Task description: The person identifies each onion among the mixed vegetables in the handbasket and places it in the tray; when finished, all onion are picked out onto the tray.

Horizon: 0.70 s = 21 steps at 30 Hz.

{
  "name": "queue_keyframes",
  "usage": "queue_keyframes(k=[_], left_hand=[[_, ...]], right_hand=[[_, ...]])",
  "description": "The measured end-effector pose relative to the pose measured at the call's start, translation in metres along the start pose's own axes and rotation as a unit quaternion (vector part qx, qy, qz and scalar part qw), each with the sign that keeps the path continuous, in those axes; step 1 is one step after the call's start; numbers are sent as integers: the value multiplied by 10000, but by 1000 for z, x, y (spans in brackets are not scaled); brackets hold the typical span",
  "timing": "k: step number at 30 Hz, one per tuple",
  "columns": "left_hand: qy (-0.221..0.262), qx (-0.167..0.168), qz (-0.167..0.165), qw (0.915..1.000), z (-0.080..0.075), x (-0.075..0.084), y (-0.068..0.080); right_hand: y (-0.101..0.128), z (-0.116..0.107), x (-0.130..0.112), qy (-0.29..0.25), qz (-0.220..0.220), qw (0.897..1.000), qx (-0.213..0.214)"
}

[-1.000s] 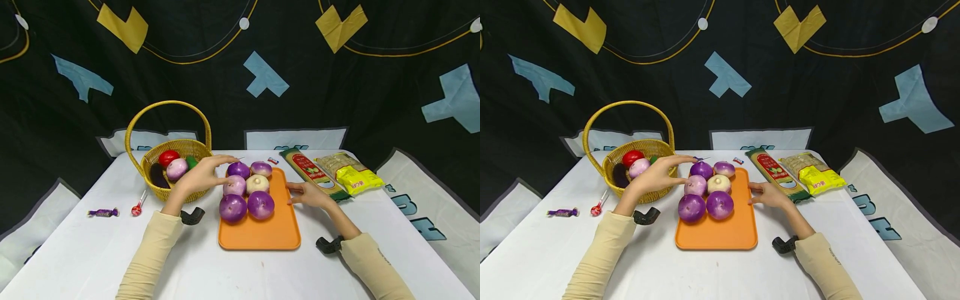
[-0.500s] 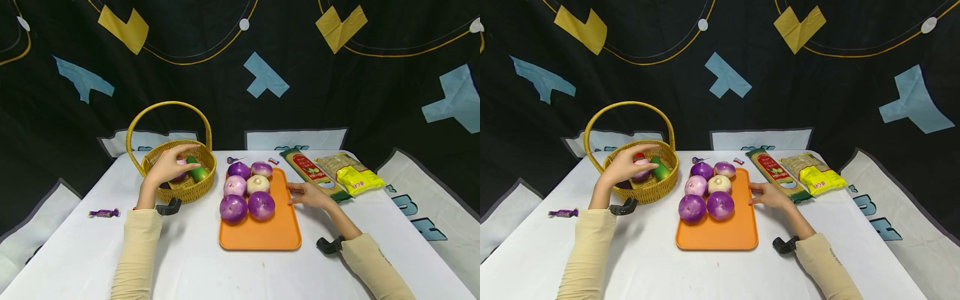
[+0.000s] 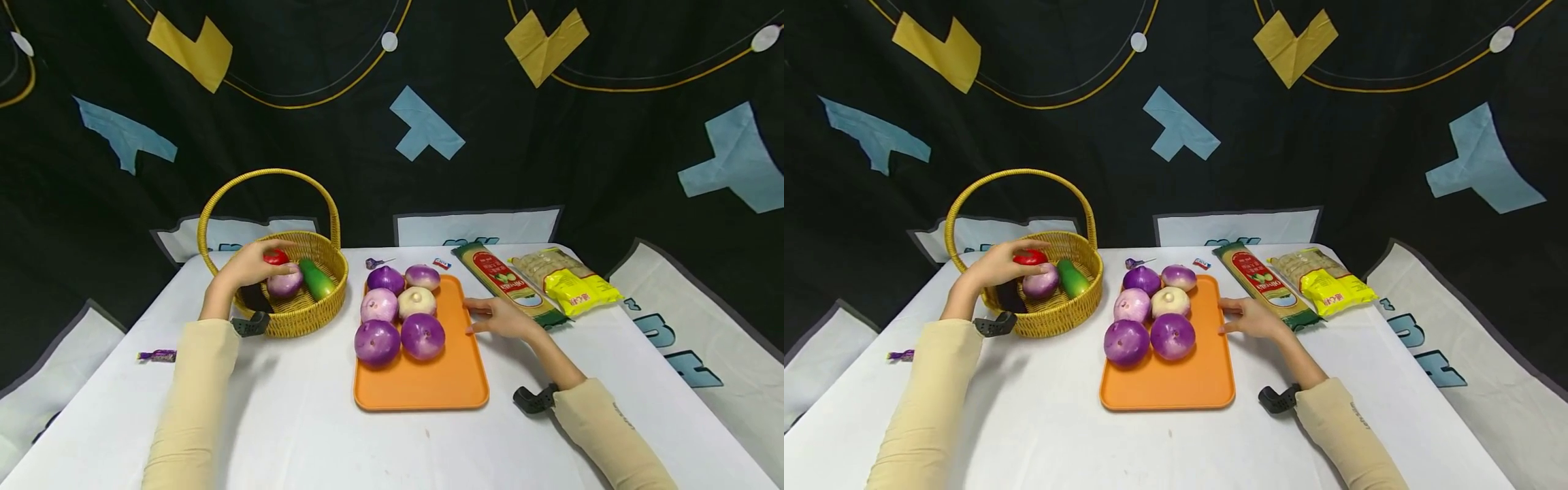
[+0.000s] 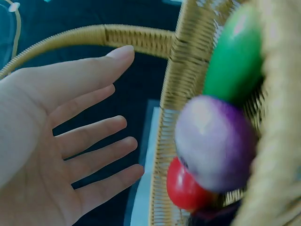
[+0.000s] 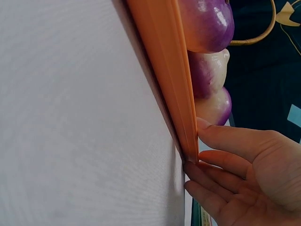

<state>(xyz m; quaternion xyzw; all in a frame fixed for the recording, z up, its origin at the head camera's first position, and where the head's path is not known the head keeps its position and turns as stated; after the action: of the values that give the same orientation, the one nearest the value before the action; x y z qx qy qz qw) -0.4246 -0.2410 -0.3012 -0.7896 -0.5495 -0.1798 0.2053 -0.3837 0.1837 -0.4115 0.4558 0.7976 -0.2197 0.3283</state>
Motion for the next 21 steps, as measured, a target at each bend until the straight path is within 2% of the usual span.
queue_keyframes(k=[5, 10, 17, 21], left_hand=[[-192, -536, -257, 9980, 1, -11, -12], [-345, -926, -523, 9937, 3, -25, -22], [-278, -1390, -558, 9883, 17, -34, -30], [-216, -1557, -712, 9850, 27, -39, -32]], right_hand=[[0, 0, 0, 54, -33, 10000, -31], [-1, 0, 0, -2, -5, 10000, -7], [-2, 0, 3, -16, 23, 10000, -8], [-1, 0, 3, -40, -6, 10000, 21]])
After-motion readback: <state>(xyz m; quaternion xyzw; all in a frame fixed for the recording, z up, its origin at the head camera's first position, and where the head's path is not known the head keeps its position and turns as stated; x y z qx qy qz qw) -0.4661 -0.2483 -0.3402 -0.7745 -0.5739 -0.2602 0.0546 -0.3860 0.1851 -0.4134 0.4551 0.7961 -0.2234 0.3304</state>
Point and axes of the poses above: each hand's wrist, its own y-axis away from the middle knuckle, its own z-axis out of the palm, x = y × z, the point moved 9 cm from there along -y, towards the middle knuckle
